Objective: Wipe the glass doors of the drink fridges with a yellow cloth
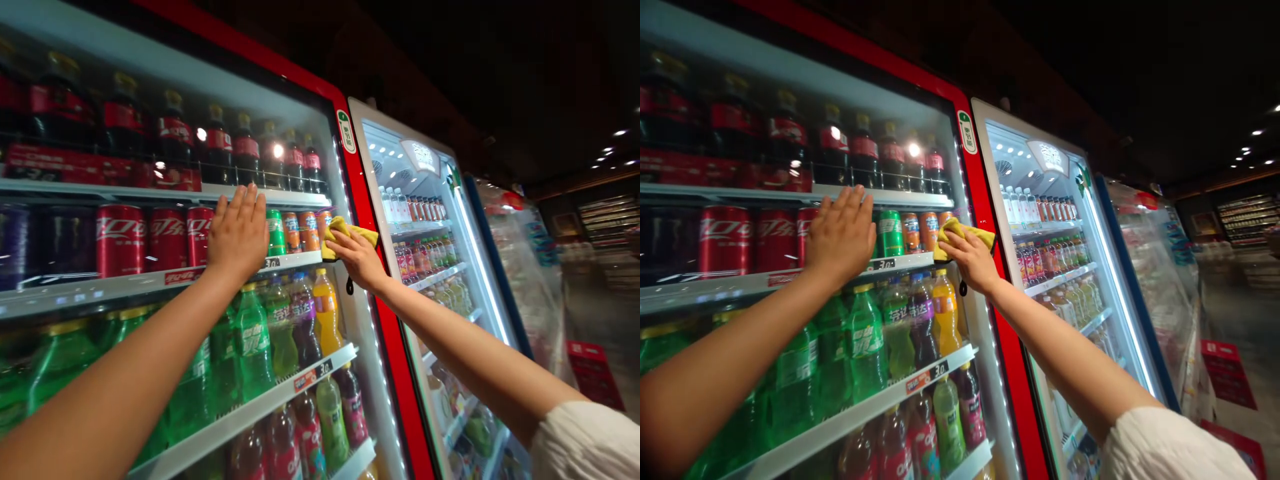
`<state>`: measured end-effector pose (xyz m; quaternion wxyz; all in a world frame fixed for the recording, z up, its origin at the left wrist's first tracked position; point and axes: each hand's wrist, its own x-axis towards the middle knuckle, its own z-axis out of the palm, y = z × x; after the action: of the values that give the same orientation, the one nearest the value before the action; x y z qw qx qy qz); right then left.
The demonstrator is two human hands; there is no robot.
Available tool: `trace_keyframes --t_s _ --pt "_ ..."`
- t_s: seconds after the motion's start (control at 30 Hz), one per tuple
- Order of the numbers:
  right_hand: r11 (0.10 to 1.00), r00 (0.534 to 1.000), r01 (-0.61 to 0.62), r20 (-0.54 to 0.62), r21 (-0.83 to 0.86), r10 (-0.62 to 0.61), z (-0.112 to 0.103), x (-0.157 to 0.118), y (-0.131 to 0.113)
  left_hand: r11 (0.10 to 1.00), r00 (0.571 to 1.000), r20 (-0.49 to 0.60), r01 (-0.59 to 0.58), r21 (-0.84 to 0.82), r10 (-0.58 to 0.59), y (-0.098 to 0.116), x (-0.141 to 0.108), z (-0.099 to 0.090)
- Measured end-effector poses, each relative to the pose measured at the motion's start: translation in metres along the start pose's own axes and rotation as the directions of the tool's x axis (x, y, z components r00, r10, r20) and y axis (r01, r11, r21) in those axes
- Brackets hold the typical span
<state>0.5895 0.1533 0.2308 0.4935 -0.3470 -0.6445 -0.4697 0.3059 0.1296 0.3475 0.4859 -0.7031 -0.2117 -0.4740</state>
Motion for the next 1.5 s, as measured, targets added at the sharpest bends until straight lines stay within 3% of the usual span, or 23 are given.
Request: trace_keyframes --t_s 0.17,0.3,0.37,0.6,0.87,1.07,1.3,1.5 --pt "0.985 0.977 0.173 0.126 0.019 -0.174 -0.007 -0.012 0.013 0.999 1.000 0.020 0.005 0.032 -0.006 0.014 -0.003 -0.003" --pt "0.999 0.996 0.022 0.086 0.037 -0.025 -0.015 -0.019 0.052 0.999 0.993 0.115 -0.013 0.052 0.007 0.046 -0.012 0.005" --pt "0.996 0.998 -0.016 0.066 0.083 0.011 -0.016 -0.027 0.067 0.998 0.987 0.162 -0.027 0.054 0.018 0.067 -0.018 0.015" --pt "0.971 0.981 0.130 0.114 0.199 -0.154 -0.024 -0.060 0.103 0.997 0.964 0.264 -0.031 0.069 0.012 0.146 -0.036 0.067" --pt "0.982 0.997 -0.042 0.068 0.182 0.030 -0.026 -0.092 0.132 0.995 0.910 0.408 -0.091 0.031 0.071 0.230 -0.065 0.113" --pt "0.964 0.991 -0.114 0.097 0.240 0.093 -0.023 -0.155 0.125 0.998 0.882 0.470 0.009 0.069 -0.041 0.284 -0.115 0.129" --pt "0.928 0.976 -0.214 0.110 0.305 0.189 -0.028 -0.268 0.103 0.995 0.793 0.605 0.005 0.101 -0.066 0.348 -0.189 0.124" --pt "0.872 0.938 -0.346 0.134 0.345 0.319 -0.034 -0.354 0.073 0.962 0.743 0.613 0.176 0.208 -0.268 0.398 -0.226 0.129"
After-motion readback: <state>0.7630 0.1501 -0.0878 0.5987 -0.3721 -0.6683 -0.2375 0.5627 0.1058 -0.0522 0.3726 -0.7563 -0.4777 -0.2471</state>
